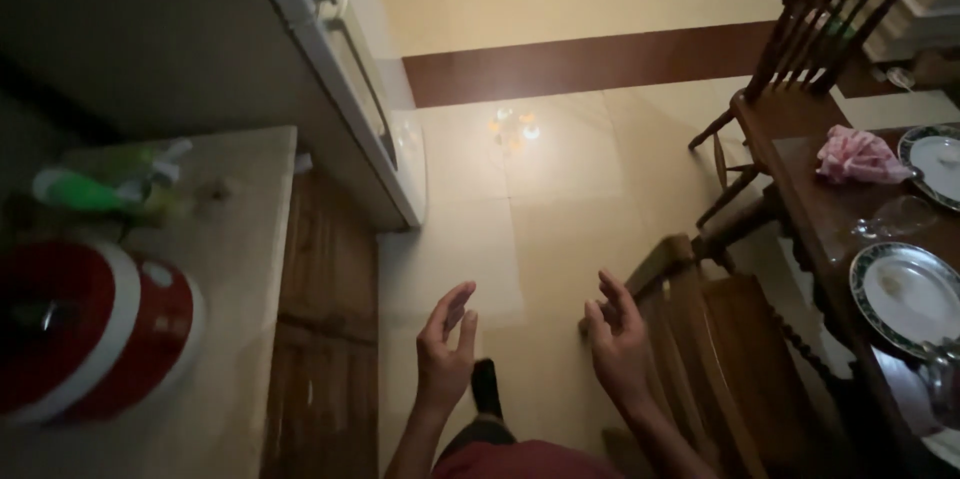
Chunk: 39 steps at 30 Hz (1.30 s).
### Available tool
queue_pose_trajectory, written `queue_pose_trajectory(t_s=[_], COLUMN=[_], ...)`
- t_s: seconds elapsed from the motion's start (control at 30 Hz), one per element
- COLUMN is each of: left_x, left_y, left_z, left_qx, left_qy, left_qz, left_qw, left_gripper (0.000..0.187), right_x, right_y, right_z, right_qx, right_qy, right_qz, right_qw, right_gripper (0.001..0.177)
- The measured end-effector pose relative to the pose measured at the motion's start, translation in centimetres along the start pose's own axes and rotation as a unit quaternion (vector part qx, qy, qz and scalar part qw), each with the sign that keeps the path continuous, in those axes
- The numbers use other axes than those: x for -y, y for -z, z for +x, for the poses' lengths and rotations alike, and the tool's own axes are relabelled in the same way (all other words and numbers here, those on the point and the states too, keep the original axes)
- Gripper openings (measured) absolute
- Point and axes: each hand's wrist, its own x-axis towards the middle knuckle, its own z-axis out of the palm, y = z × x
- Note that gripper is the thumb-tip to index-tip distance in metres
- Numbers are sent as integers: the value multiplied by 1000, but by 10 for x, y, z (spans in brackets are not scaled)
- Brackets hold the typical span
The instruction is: The recorder picks up a used plate with a spoon and fork from a dining table and carries it to the kitchen sink.
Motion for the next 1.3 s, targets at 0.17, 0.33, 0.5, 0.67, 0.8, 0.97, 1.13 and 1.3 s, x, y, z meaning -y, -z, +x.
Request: queue_pose_trajectory(t_s=[0.17,0.33,0.5,0.67,0.8,0.97,1.13,1.3], left_x=[1,8,10,7,4,9,-1,8], left_y=[1,-3,-18,-38,-58,-85,-104,-118], left_z=[66,124,176,228,267,310,343,384], left_qx=[36,55,63,66,73,78,92,131], left_qy=[-13,-5,-16,-22,-31,-31,-10,-19], left_qz=[1,16,5,3,-5,-13,-9,-35], left_qw=[999,998,998,998,997,996,996,991], left_gripper=[38,37,37,37,38,37,37,38], right_x=[31,11,26,28,27,34,33,31], right_y=[-31,-43,-45,-46,-46,-44,-42,-48], right_z=[47,94,135,187,231,278,308,332], right_qx=[-35,-63,-72,-83,-92,-104,-114,-148], right_qy=[-68,-44,19,13,13,16,26,5], right_qz=[45,40,-8,-18,-8,-2,-4,-5], right_qw=[996,996,997,996,996,994,993,989], right_gripper=[58,55,51,51,51,50,50,51])
